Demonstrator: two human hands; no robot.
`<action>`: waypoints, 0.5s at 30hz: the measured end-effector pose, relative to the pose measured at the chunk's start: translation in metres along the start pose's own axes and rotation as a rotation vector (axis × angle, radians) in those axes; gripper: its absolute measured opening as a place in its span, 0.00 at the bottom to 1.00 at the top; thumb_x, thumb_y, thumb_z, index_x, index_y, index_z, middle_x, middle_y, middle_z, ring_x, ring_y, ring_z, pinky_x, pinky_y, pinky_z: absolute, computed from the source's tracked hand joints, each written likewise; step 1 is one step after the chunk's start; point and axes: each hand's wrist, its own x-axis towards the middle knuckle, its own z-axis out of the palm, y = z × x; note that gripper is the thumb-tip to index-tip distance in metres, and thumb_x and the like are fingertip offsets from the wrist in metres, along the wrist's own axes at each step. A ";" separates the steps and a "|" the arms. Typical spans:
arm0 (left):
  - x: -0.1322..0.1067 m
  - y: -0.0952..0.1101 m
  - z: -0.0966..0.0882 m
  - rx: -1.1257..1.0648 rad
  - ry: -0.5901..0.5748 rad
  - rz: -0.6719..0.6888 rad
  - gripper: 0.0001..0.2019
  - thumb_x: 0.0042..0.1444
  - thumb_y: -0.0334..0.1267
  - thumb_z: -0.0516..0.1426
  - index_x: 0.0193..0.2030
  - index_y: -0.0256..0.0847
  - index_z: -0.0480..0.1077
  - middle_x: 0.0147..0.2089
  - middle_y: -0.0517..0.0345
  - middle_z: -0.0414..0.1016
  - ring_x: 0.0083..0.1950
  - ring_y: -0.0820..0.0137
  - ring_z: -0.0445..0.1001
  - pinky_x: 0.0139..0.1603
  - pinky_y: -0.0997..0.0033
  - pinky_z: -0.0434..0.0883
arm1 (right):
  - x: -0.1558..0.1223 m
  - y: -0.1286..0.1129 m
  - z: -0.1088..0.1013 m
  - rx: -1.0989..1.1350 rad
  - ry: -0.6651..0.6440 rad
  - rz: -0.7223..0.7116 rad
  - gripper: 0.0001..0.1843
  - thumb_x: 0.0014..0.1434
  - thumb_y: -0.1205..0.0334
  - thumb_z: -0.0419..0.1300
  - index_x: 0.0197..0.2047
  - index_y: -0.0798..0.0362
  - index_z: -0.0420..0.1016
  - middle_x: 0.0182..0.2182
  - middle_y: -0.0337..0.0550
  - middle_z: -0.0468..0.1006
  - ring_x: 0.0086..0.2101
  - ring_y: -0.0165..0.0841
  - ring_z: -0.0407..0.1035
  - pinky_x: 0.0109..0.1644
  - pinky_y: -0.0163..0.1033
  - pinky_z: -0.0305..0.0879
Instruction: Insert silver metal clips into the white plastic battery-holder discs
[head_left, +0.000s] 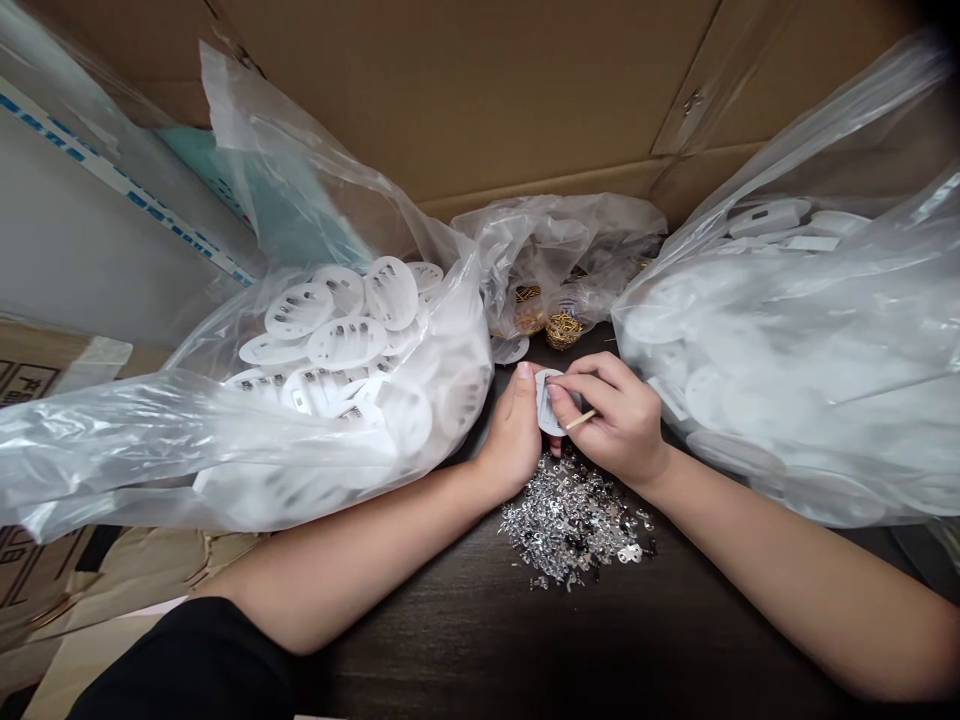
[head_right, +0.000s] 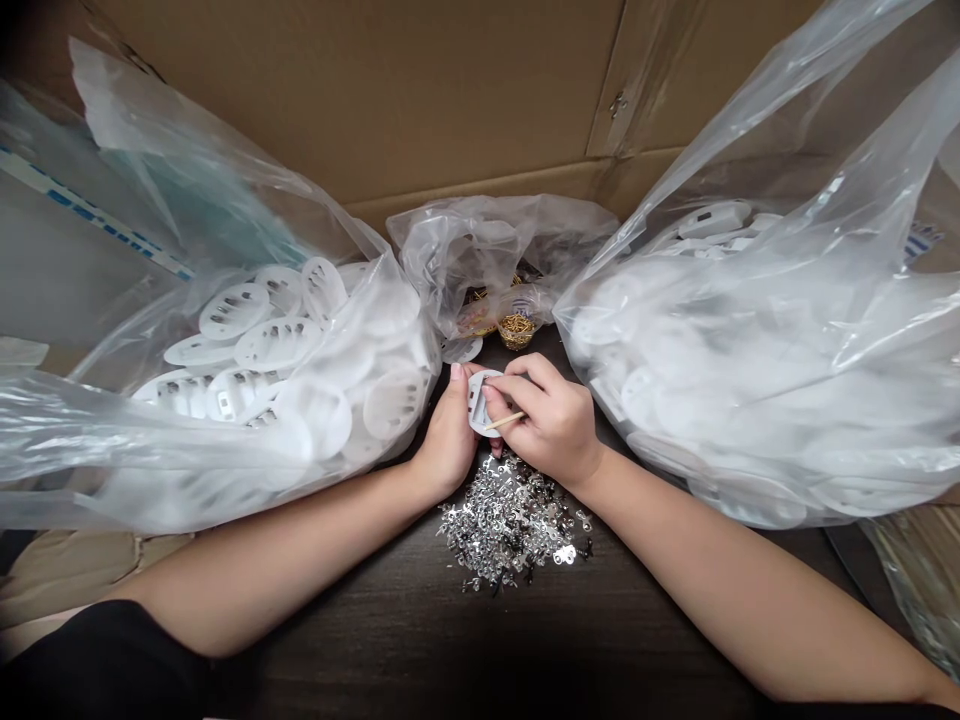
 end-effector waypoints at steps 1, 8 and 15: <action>-0.001 0.001 0.000 0.011 -0.007 0.000 0.31 0.70 0.67 0.40 0.44 0.40 0.65 0.21 0.61 0.66 0.18 0.73 0.66 0.18 0.73 0.65 | 0.001 0.000 -0.001 0.015 0.003 0.025 0.07 0.61 0.69 0.66 0.44 0.55 0.78 0.38 0.46 0.76 0.36 0.31 0.73 0.37 0.37 0.71; -0.004 0.007 0.003 0.013 -0.042 -0.035 0.33 0.69 0.69 0.38 0.45 0.39 0.66 0.22 0.61 0.66 0.17 0.73 0.64 0.15 0.73 0.63 | 0.010 -0.005 -0.007 0.375 0.108 0.373 0.15 0.71 0.53 0.59 0.34 0.53 0.67 0.26 0.37 0.64 0.23 0.24 0.56 0.26 0.35 0.54; -0.004 0.006 0.003 -0.011 -0.053 -0.075 0.32 0.70 0.65 0.38 0.46 0.38 0.66 0.24 0.58 0.68 0.17 0.73 0.63 0.14 0.74 0.63 | 0.059 -0.028 -0.017 0.963 0.201 0.781 0.26 0.63 0.33 0.61 0.36 0.49 0.65 0.21 0.32 0.55 0.17 0.23 0.43 0.19 0.33 0.38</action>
